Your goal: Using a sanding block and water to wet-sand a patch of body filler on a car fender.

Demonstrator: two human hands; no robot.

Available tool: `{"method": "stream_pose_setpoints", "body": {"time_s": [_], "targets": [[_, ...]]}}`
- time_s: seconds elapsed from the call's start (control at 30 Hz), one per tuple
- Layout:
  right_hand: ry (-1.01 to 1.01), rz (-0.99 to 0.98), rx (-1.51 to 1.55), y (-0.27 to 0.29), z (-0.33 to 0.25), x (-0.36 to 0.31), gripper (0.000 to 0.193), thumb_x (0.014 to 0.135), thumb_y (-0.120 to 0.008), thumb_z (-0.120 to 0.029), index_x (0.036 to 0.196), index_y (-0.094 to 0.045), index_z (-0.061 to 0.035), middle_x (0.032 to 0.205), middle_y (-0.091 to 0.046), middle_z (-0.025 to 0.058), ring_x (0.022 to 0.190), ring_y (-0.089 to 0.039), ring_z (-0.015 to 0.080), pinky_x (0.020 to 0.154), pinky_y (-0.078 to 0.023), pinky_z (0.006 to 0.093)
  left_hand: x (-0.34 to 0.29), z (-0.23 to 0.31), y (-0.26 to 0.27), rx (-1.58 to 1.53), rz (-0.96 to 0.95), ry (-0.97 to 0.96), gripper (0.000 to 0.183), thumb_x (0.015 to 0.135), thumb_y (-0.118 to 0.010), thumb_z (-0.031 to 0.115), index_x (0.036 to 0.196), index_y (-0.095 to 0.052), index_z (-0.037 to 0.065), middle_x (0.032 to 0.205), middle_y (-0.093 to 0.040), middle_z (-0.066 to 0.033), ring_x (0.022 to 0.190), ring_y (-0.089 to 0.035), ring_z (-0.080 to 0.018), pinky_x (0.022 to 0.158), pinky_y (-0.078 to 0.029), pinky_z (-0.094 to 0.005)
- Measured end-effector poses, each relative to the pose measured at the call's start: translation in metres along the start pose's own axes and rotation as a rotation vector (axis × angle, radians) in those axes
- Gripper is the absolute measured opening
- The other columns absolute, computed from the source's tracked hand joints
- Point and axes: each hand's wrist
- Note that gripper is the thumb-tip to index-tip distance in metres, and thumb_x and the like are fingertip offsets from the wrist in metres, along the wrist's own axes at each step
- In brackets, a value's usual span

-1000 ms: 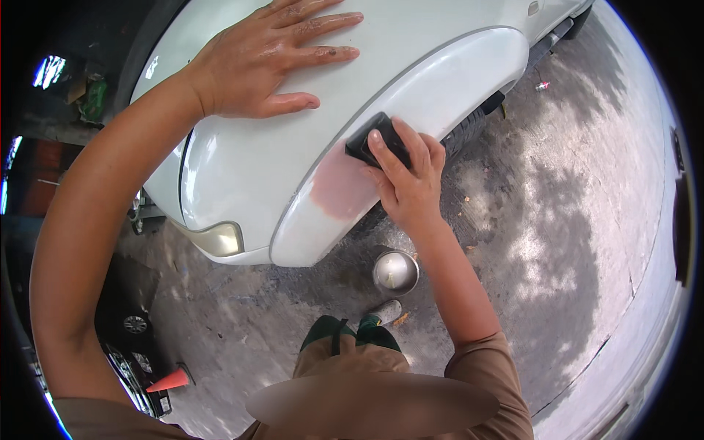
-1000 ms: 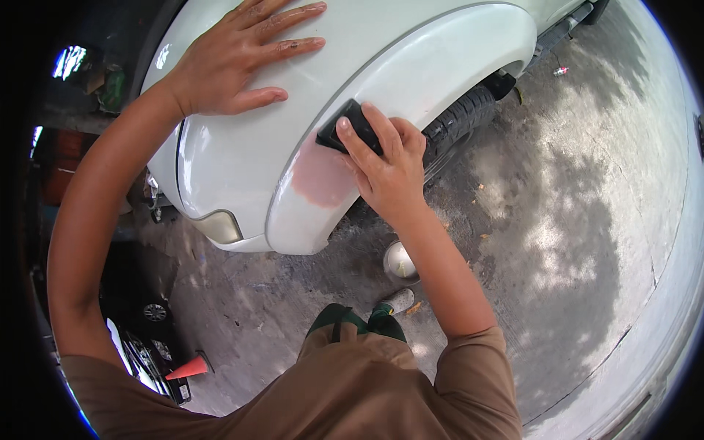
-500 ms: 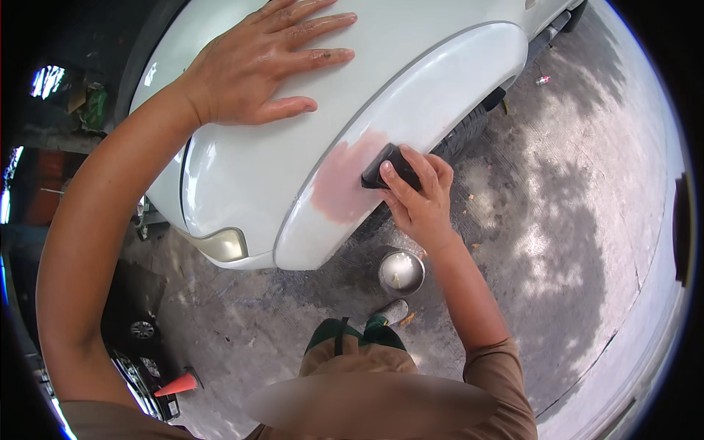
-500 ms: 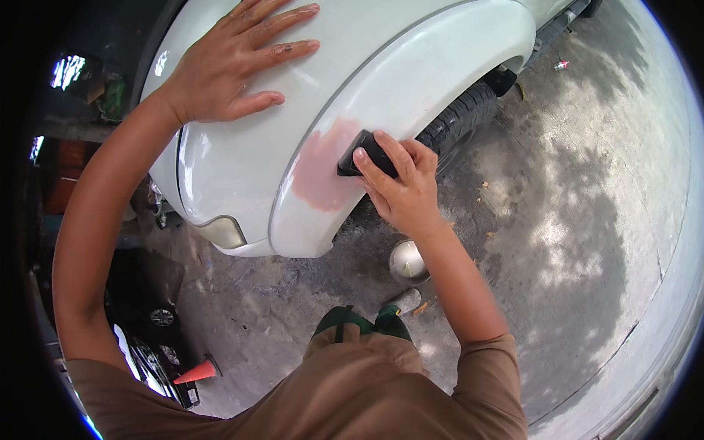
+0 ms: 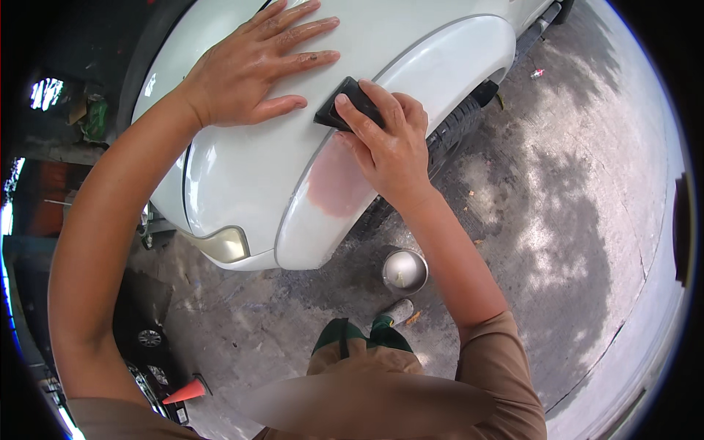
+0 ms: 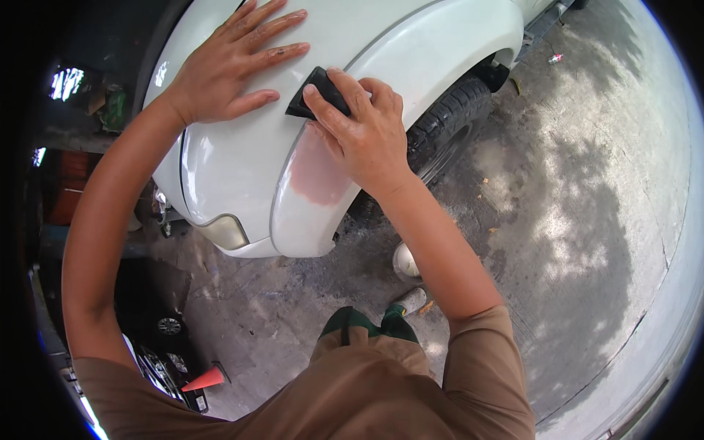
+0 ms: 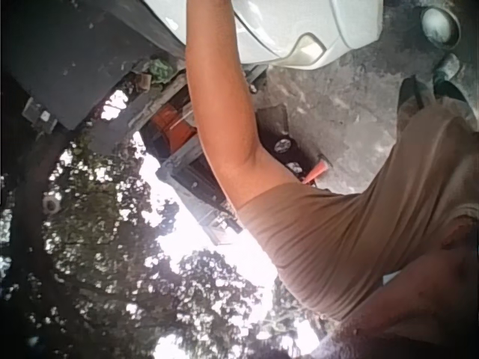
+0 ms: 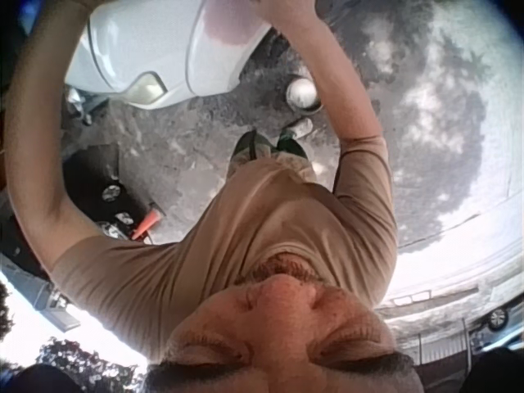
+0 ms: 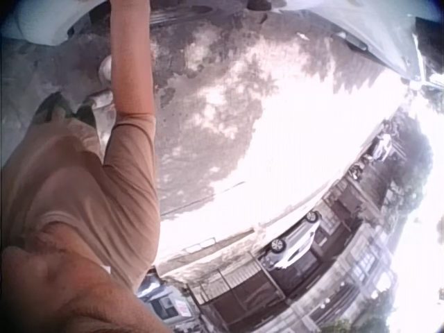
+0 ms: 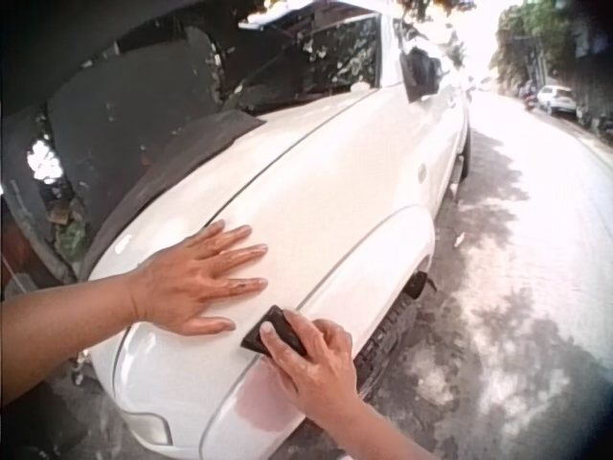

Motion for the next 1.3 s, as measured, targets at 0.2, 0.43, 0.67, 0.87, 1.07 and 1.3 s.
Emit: {"method": "stream_pose_setpoints", "body": {"time_s": [0.2, 0.43, 0.67, 0.87, 1.07, 1.3], "targets": [[-0.009, -0.062, -0.004, 0.008, -0.004, -0.059, 0.064, 0.073, -0.087, -0.026, 0.134, -0.066, -0.0290, 0.144, -0.056, 0.0031, 0.105, -0.057, 0.0289, 0.091, -0.046, 0.0414, -0.008, 0.006, -0.015, 0.068, 0.136, 0.072, 0.066, 0.088, -0.068, 0.048, 0.150, -0.052, 0.033, 0.168, -0.032, 0.0009, 0.158, -0.021, -0.0244, 0.132, -0.015, -0.0467], [-0.043, 0.071, -0.101, -0.003, -0.002, -0.018, 0.058, 0.079, -0.083, -0.024, 0.134, -0.064, -0.0249, 0.142, -0.056, 0.0057, 0.107, -0.057, 0.0299, 0.091, -0.046, 0.0443, 0.000, 0.009, -0.013, 0.072, 0.131, 0.082, 0.064, 0.092, -0.067, 0.044, 0.152, -0.050, 0.033, 0.168, -0.030, 0.0017, 0.157, -0.022, -0.0239, 0.132, -0.017, -0.0444], [-0.198, -0.453, 0.007, 0.095, -0.049, -0.209, 0.055, 0.079, -0.082, -0.020, 0.131, -0.065, -0.0185, 0.138, -0.056, 0.0098, 0.113, -0.057, 0.0339, 0.092, -0.047, 0.0476, -0.004, 0.008, -0.014, 0.188, 0.050, 0.190, 0.070, 0.099, -0.057, 0.054, 0.161, -0.035, 0.031, 0.172, -0.020, 0.0023, 0.159, -0.015, -0.0215, 0.132, -0.013, -0.0417], [-1.027, -0.794, -0.377, 0.277, -0.148, -0.486, 0.053, 0.081, -0.081, -0.028, 0.130, -0.067, -0.0169, 0.133, -0.060, 0.0132, 0.120, -0.053, 0.0376, 0.099, -0.045, 0.0517, 0.019, 0.055, -0.026, 0.202, 0.023, 0.391, 0.073, 0.104, -0.047, 0.055, 0.163, -0.030, 0.016, 0.172, -0.018, -0.0045, 0.160, -0.009, -0.0227, 0.131, -0.007, -0.0426], [-1.640, -1.012, -0.483, 0.404, -0.276, -0.618, 0.053, 0.081, -0.082, -0.034, 0.128, -0.068, -0.0142, 0.127, -0.062, 0.0198, 0.122, -0.053, 0.0413, 0.104, -0.045, 0.0520, 0.060, 0.132, -0.072, 0.035, 0.200, 0.494, 0.087, 0.099, -0.053, 0.056, 0.160, -0.028, -0.002, 0.170, -0.023, -0.0156, 0.159, -0.015, -0.0286, 0.130, -0.010, -0.0452], [-1.905, -0.637, -0.581, 0.383, -0.285, -0.626, 0.050, 0.083, -0.080, -0.035, 0.125, -0.069, -0.0089, 0.117, -0.068, 0.0233, 0.112, -0.064, 0.0422, 0.099, -0.050, 0.0492, 0.041, 0.185, -0.092, -0.023, 0.185, 0.207, 0.087, 0.096, -0.057, 0.056, 0.155, -0.037, -0.005, 0.167, -0.029, -0.0204, 0.158, -0.020, -0.0294, 0.130, -0.013, -0.0447]]}}
Point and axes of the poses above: each hand's wrist, its own x-axis towards the middle knuckle, its own y-axis out of the back of the hand, z = x × y
